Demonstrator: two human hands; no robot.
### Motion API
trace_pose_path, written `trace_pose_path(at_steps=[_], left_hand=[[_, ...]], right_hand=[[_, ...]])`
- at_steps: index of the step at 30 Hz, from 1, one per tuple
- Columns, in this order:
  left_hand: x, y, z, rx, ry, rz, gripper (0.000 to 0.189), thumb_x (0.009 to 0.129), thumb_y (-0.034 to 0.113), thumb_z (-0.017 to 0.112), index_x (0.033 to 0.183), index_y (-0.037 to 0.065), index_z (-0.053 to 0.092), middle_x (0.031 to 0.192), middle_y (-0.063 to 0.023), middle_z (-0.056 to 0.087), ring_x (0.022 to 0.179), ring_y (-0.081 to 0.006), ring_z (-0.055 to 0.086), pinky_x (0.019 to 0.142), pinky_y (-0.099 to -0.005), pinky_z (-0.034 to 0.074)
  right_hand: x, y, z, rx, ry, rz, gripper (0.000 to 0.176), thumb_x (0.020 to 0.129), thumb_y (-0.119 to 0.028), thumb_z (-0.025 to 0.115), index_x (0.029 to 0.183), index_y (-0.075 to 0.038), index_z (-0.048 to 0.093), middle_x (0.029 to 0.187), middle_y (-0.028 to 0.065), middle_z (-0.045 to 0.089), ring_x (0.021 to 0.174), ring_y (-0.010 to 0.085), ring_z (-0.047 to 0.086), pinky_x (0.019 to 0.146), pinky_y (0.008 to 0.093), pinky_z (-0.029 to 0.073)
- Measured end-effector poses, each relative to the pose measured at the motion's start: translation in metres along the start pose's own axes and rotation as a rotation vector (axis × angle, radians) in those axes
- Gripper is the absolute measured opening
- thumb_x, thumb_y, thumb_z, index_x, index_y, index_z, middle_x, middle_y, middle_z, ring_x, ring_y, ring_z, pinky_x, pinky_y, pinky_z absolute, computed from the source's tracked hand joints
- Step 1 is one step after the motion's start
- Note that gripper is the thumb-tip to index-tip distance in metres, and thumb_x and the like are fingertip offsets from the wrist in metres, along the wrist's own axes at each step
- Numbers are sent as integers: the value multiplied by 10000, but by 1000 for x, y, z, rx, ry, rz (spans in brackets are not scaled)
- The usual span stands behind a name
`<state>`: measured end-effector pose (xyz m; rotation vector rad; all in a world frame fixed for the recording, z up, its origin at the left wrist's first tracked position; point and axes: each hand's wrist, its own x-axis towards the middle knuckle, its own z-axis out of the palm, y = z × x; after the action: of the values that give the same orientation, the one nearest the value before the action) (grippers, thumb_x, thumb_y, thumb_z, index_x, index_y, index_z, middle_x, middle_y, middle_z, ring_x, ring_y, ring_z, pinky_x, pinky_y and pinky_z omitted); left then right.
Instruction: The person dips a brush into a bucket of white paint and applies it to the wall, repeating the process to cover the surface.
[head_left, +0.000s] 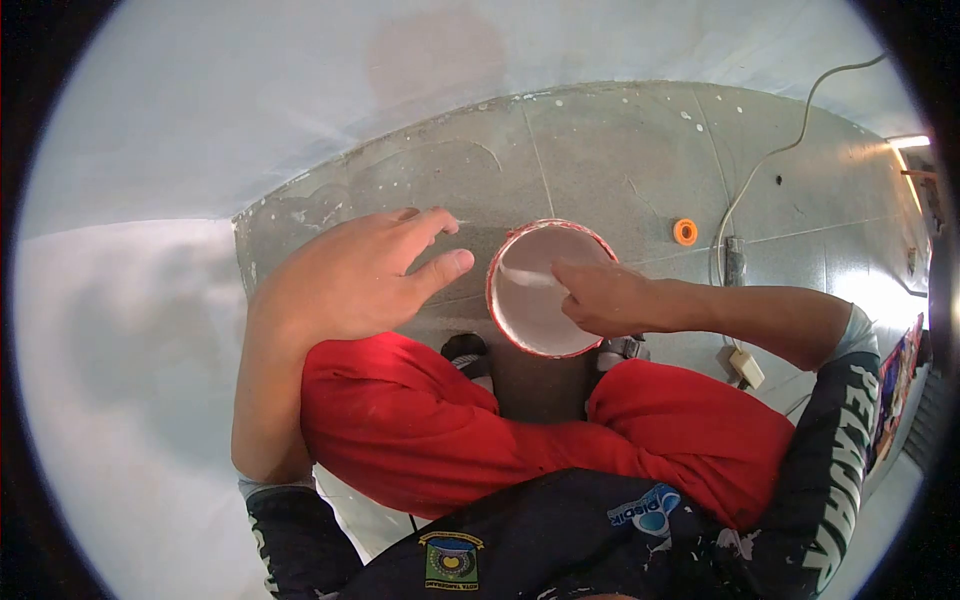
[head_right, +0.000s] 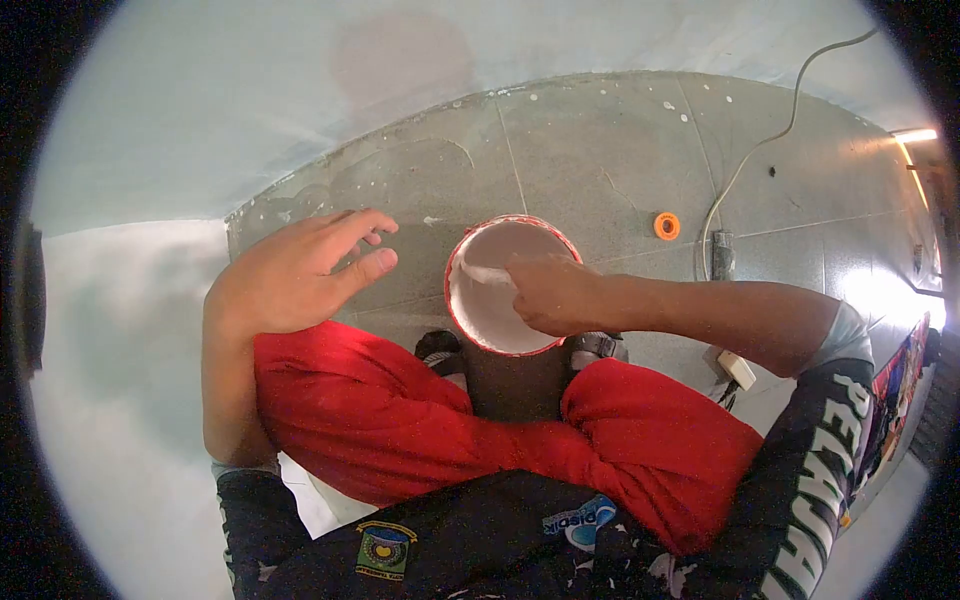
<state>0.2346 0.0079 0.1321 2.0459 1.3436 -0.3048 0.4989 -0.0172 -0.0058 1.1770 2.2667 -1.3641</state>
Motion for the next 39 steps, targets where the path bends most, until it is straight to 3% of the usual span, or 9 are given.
trace_pose_path(at_steps=[6, 10, 12, 15, 21, 25, 31, 33, 39], left_hand=[[-3, 3, -4, 13, -35, -59, 443, 1007, 440, 483, 1266, 86, 550, 1186, -168, 647, 1102, -364, 599, 938, -421, 470], [-4, 3, -3, 11, -36, -54, 453, 1009, 443, 475, 1273, 82, 546, 1197, -177, 646, 1120, -371, 594, 951, -427, 466], [-5, 1, -3, 9, -27, -42, 458, 1009, 445, 475, 1272, 77, 546, 1199, -181, 646, 1127, -373, 593, 955, -429, 465], [-6, -1, -3, 6, -18, -24, 467, 1009, 448, 475, 1269, 67, 546, 1198, -190, 646, 1135, -376, 592, 959, -433, 464], [-6, -1, -3, 2, -20, -14, 480, 1011, 454, 473, 1263, 52, 545, 1186, -201, 647, 1123, -381, 598, 949, -437, 474], [-4, -3, -2, 10, -29, -11, 491, 1011, 456, 474, 1272, 46, 544, 1178, -197, 649, 1118, -378, 602, 945, -436, 479], [-5, -1, -2, 29, -24, -30, 495, 1009, 457, 477, 1279, 48, 544, 1195, -197, 648, 1135, -377, 599, 956, -433, 475], [-5, -1, -2, 27, -19, -24, 495, 1009, 457, 478, 1279, 48, 544, 1197, -195, 650, 1136, -379, 598, 959, -435, 472], [-5, -1, -4, 21, -29, -29, 491, 1009, 454, 479, 1279, 49, 544, 1190, -198, 655, 1133, -379, 601, 959, -435, 471]], right_hand=[[35, 8, 33, -274, 11, -95, 414, 767, 22, 596, 1147, 86, 444, 998, 309, 615, 952, 439, 646, 802, 511, 531], [41, 0, 29, -235, -20, -48, 472, 746, 69, 584, 1188, 81, 419, 998, 338, 595, 917, 448, 649, 760, 499, 550], [42, 3, 32, -263, 104, -97, 470, 750, 70, 586, 1191, 72, 422, 1016, 350, 575, 900, 458, 648, 738, 504, 551], [30, 1, 33, -256, 106, -31, 517, 776, 21, 623, 1249, 67, 417, 1093, 362, 550, 926, 461, 659, 763, 494, 576], [-20, -24, 17, -305, 204, -141, 387, 808, 10, 608, 1147, 59, 429, 1043, 327, 520, 842, 445, 656, 644, 488, 574], [-31, -18, 12, -281, 228, -163, 396, 803, 11, 607, 1155, 59, 431, 1019, 321, 539, 828, 441, 650, 673, 497, 570], [0, -2, 10, -276, 61, -38, 406, 802, 21, 579, 1173, 79, 424, 939, 330, 601, 922, 466, 642, 754, 518, 548], [7, -3, 10, -177, 63, -16, 473, 809, 20, 537, 1252, 121, 405, 938, 338, 630, 923, 468, 638, 829, 524, 508], [32, -3, 6, -275, -86, 50, 579, 784, 23, 544, 1277, 247, 339, 893, 351, 645, 893, 446, 666, 792, 515, 527]])
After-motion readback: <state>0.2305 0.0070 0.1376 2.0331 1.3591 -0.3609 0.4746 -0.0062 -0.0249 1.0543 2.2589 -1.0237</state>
